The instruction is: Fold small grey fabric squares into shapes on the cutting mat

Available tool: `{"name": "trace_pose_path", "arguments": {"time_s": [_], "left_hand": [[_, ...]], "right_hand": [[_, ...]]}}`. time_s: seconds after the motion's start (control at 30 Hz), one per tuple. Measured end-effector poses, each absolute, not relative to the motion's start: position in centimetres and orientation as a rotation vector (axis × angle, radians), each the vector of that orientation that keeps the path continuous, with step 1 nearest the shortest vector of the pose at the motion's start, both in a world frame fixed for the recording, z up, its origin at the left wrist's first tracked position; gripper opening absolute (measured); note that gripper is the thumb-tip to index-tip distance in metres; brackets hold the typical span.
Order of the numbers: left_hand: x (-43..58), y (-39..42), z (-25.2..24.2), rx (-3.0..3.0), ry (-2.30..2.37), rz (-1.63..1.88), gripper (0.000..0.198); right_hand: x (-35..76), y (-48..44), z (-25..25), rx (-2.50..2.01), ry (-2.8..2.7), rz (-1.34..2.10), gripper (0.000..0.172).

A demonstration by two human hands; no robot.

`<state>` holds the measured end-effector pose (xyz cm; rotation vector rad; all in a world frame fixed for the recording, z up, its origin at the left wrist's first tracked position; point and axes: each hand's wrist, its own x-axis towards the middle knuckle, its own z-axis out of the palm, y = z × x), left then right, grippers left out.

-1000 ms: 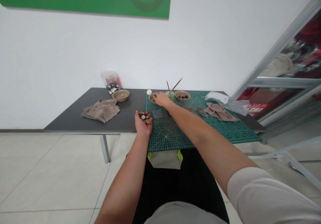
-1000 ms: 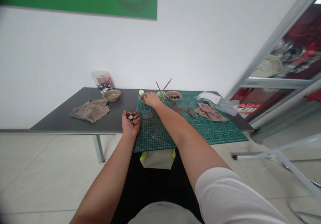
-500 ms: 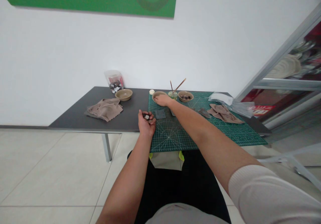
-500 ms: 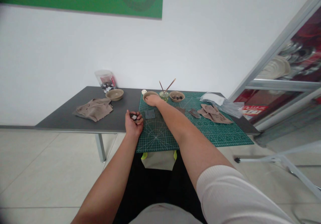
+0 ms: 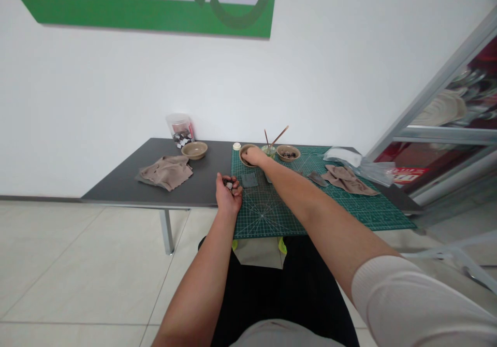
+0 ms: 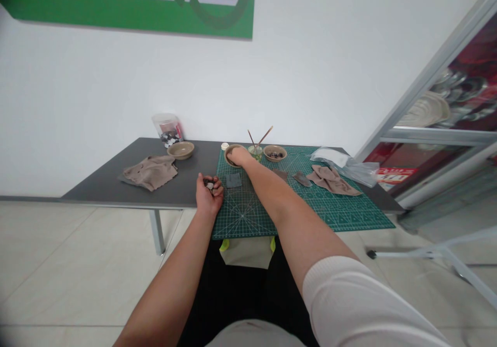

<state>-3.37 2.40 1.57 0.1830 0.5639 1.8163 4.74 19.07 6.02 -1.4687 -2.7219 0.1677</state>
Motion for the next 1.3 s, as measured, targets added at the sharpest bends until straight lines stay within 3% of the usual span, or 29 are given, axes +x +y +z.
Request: {"name": "trace_pose_path", "arguments": {"time_s": [0.17, 0.37, 0.53, 0.9, 1.3], "left_hand": [[-3.4, 2.5, 1.4, 0.187, 0.565, 1.811, 0.038], [-3.6, 2.4, 1.3, 0.158, 0.506, 1.797, 0.035], [-3.6, 2.1, 1.5, 0.143, 0.475, 1.777, 0.035], [-3.6, 2.3, 1.3, 0.137, 0.450, 1.791, 0.037], [-3.5, 2.1, 1.6, 0.145, 0.464, 1.786, 0.038]], "right_hand": [[4.6, 20.0, 5.6, -1.599, -2.451, 0.277, 0.039], [4.7, 21.6, 6.0, -1.649, -1.584, 1.122, 0.036], [5.5, 22.8, 7.1, -1.577, -1.466, 1.315, 0.033], [4.4, 21.5, 6.9, -1.662, -2.050, 0.824, 0.018], [3.9, 20.5, 7.6, -1.721, -2.550, 0.339, 0.034]]}}
